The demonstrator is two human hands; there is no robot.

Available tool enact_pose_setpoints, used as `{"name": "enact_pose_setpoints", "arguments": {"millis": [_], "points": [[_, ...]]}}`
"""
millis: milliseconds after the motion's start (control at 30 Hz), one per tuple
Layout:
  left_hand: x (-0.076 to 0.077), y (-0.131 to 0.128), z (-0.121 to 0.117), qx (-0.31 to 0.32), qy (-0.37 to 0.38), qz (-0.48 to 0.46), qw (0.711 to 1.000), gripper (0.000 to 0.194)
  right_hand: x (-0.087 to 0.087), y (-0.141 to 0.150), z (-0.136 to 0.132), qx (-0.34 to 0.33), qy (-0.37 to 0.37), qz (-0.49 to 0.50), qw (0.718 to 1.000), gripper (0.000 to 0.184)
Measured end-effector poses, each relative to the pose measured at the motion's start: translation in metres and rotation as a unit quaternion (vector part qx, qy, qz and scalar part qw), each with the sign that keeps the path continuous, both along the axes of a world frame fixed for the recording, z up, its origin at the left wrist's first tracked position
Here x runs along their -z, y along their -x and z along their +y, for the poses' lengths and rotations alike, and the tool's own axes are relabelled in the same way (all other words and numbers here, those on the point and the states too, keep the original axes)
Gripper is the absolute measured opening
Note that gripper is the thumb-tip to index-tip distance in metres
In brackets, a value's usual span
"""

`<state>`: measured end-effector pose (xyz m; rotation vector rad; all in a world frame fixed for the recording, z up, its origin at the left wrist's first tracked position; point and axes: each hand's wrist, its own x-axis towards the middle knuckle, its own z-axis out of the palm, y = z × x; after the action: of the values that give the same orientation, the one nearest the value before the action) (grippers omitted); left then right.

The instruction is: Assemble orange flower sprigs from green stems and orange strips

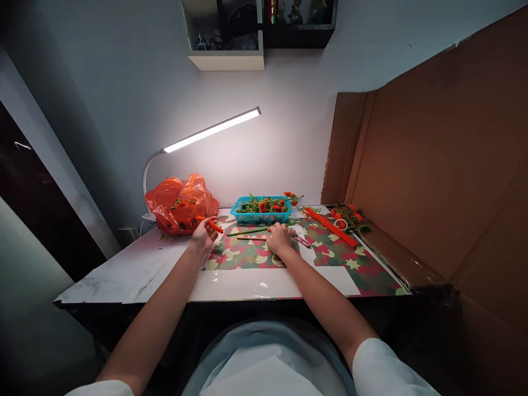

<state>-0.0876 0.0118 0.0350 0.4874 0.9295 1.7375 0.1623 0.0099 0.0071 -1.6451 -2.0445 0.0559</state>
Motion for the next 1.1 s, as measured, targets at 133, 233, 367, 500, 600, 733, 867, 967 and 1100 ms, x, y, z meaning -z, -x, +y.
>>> {"name": "enact_pose_setpoints", "arguments": {"millis": [133,233,367,500,600,733,867,967,1100], "points": [[0.001,-0.005,-0.002,0.022,-0.03,0.037,0.999,0.009,-0.008,0.018,0.017,-0.039,0.031,-0.073,0.996,0.023],[0.0,-0.01,-0.005,0.019,-0.031,0.038,0.999,0.01,-0.013,0.035,0.032,-0.051,0.061,-0.131,0.988,0.027],[-0.001,-0.013,-0.009,0.014,0.004,0.044,0.999,0.022,-0.013,0.049,0.045,-0.064,0.07,-0.153,0.984,0.022],[0.001,-0.015,-0.008,0.015,-0.002,0.027,1.0,0.02,-0.011,0.051,0.045,-0.086,0.037,-0.165,0.982,0.018],[0.002,-0.016,-0.008,0.013,-0.028,0.032,0.999,0.005,-0.014,0.045,0.043,-0.085,-0.01,-0.15,0.985,0.025],[0.003,-0.018,-0.008,0.022,-0.067,0.045,0.997,0.019,-0.022,0.027,0.045,-0.077,-0.072,-0.059,0.993,0.024],[0.005,-0.018,-0.007,0.008,-0.058,0.048,0.997,0.014,-0.026,0.003,0.047,-0.105,-0.137,0.014,0.985,0.016],[0.007,-0.017,-0.006,0.005,-0.042,0.049,0.998,0.011,-0.017,-0.011,0.041,-0.132,-0.162,0.039,0.977,0.016],[0.008,-0.018,-0.006,0.024,-0.024,0.055,0.998,0.011,-0.002,-0.019,0.029,-0.147,-0.158,0.069,0.974,0.016]]}}
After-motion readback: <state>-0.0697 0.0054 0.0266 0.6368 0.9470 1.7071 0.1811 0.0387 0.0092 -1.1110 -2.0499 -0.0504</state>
